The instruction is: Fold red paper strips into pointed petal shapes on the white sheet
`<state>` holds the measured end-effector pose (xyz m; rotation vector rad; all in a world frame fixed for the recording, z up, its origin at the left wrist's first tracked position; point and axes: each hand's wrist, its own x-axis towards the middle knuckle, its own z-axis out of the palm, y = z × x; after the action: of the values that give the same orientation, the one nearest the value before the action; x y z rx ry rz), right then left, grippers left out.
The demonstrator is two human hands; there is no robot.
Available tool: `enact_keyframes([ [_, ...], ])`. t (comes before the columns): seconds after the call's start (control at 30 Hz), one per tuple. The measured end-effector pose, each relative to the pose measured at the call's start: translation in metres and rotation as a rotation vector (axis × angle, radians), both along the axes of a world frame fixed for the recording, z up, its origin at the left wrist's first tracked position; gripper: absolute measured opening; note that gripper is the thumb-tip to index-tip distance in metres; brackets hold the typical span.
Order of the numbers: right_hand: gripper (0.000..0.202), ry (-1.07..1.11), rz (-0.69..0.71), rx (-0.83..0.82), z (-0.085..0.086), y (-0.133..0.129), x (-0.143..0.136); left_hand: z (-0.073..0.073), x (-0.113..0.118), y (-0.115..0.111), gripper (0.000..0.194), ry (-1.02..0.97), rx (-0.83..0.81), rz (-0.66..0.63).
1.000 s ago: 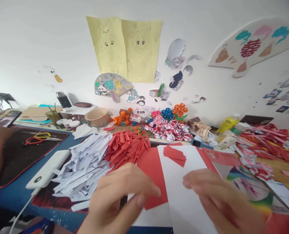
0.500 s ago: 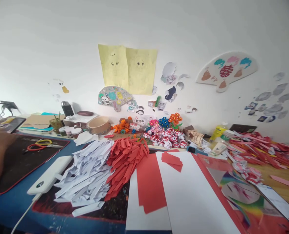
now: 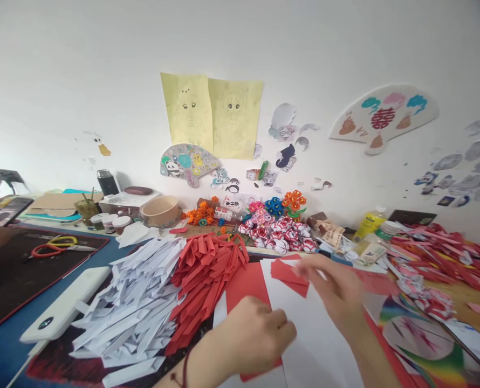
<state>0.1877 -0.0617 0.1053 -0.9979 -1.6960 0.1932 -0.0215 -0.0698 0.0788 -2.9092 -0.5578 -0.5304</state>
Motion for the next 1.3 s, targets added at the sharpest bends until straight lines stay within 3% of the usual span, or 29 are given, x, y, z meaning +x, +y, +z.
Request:
enact_keyframes([
  [0.07, 0.021, -0.159, 0.007, -0.140, -0.024, 0.035, 0.007, -0.014, 0.013, 0.018, 0.011, 0.130, 0.158, 0.002],
  [0.17, 0.036, -0.377, 0.012, -0.318, -0.071, 0.075, 0.027, -0.038, 0.027, 0.042, 0.007, 0.188, 0.024, -0.025],
  [0.27, 0.053, -0.508, -0.014, -0.393, -0.106, 0.087, 0.048, -0.056, 0.030, 0.051, 0.005, 0.186, -0.007, -0.020],
  [0.33, 0.059, -0.533, -0.036, -0.414, -0.116, 0.087, 0.056, -0.063, 0.029, 0.051, 0.004, 0.175, -0.001, -0.028],
  [0.57, 0.053, -0.532, -0.102, -0.438, -0.112, 0.083, 0.058, -0.071, 0.033, 0.048, 0.005, 0.152, -0.031, 0.009],
  [0.73, 0.048, -0.442, -0.174, -0.343, -0.102, 0.080, 0.051, -0.060, 0.044, 0.044, 0.006, 0.203, -0.011, 0.007],
  [0.87, 0.046, -0.096, -0.153, -0.314, -0.090, 0.076, 0.037, -0.045, 0.046, 0.049, 0.009, 0.107, 0.035, 0.053],
  [0.97, 0.046, 0.327, 0.016, -0.435, -0.083, 0.070, 0.021, -0.039, 0.040, 0.057, 0.015, -0.081, -0.009, 0.227],
  [1.1, 0.048, 0.721, 0.288, -0.655, -0.081, 0.062, -0.001, -0.038, 0.030, 0.064, 0.030, -0.372, -0.206, 0.400],
  [1.23, 0.042, 0.836, 0.391, -0.798, -0.086, 0.060, -0.016, -0.042, 0.025, 0.074, 0.029, -0.739, -0.570, 0.558],
  [1.3, 0.040, 0.890, 0.412, -0.868, -0.090, 0.061, -0.021, -0.044, 0.025, 0.080, 0.023, -0.851, -0.736, 0.573],
])
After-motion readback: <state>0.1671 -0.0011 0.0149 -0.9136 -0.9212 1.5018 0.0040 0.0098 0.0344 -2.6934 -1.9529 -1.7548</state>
